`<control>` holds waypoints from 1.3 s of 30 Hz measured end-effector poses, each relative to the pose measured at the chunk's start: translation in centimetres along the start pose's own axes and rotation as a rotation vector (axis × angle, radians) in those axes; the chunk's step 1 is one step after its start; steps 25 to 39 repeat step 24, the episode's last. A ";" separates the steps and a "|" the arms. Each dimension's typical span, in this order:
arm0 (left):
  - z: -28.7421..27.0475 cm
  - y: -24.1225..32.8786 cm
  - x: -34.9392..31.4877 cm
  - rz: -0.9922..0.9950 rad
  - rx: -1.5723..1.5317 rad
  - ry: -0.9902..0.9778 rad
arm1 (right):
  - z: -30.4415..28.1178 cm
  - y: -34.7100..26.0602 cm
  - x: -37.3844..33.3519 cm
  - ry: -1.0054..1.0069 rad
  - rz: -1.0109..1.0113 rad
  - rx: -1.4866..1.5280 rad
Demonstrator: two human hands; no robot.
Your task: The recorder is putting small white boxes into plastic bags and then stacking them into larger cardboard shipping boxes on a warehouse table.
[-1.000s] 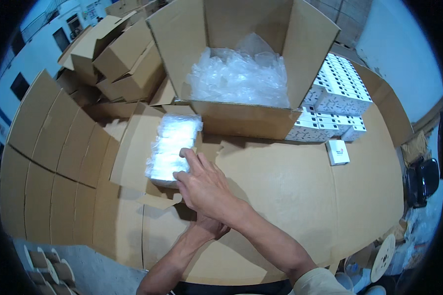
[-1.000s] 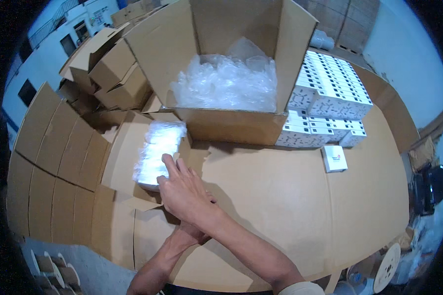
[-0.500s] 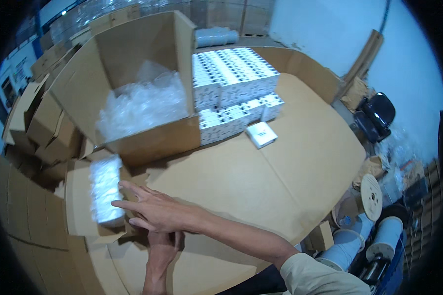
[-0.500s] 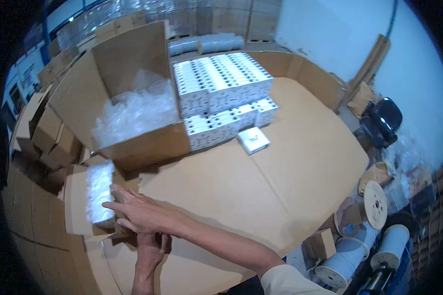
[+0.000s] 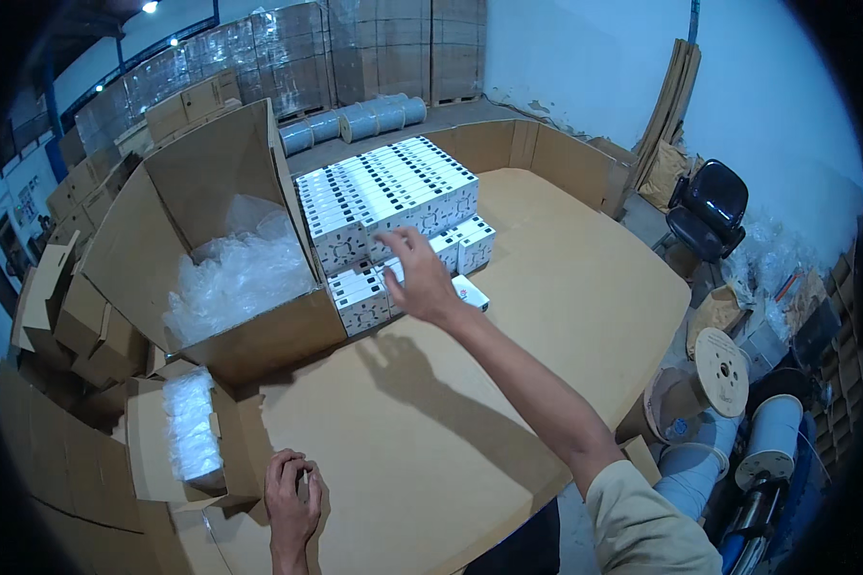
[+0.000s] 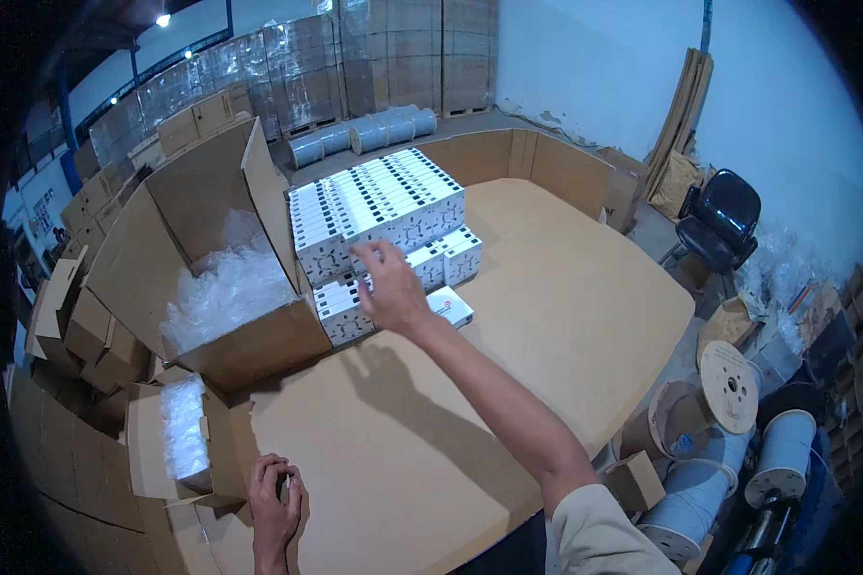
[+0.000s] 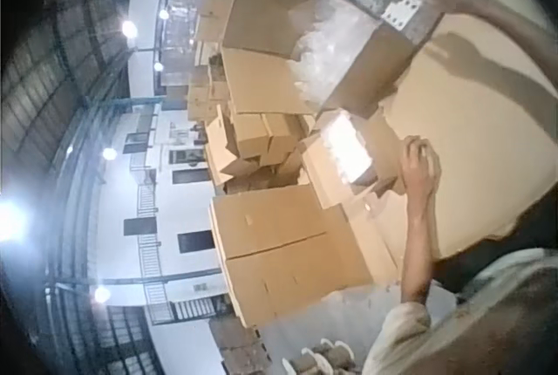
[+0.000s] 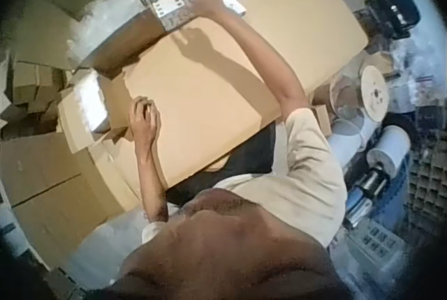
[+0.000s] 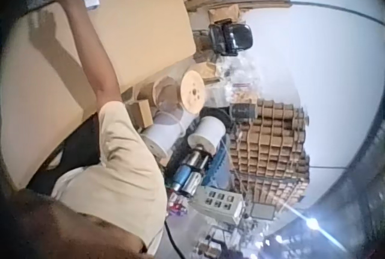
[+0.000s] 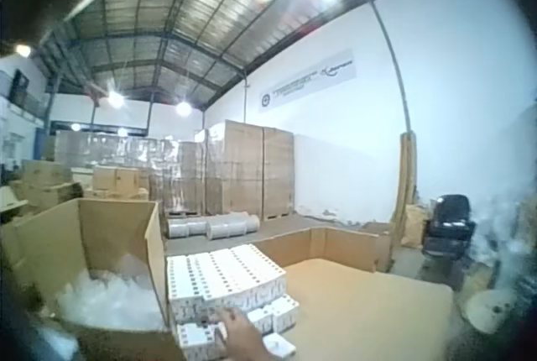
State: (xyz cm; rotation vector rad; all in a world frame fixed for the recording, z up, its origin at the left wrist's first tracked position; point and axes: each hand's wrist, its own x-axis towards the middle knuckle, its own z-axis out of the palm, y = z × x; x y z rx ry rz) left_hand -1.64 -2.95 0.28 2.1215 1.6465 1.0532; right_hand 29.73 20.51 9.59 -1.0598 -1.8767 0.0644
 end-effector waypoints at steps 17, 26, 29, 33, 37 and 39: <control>-0.3 0.3 -0.2 0.005 -0.001 0.014 | 0.9 4.9 2.9 -0.100 -0.036 -0.440; -0.1 -0.8 -0.3 0.041 0.035 0.023 | 0.9 4.9 3.6 -0.182 0.000 -0.476; -0.1 -0.8 -0.3 0.041 0.035 0.023 | 0.9 4.9 3.6 -0.182 0.000 -0.476; -0.1 -0.8 -0.3 0.041 0.035 0.023 | 0.9 4.9 3.6 -0.182 0.000 -0.476; -0.1 -0.8 -0.3 0.041 0.035 0.023 | 0.9 4.9 3.6 -0.182 0.000 -0.476; -0.1 -0.8 -0.3 0.041 0.035 0.023 | 0.9 4.9 3.6 -0.182 0.000 -0.476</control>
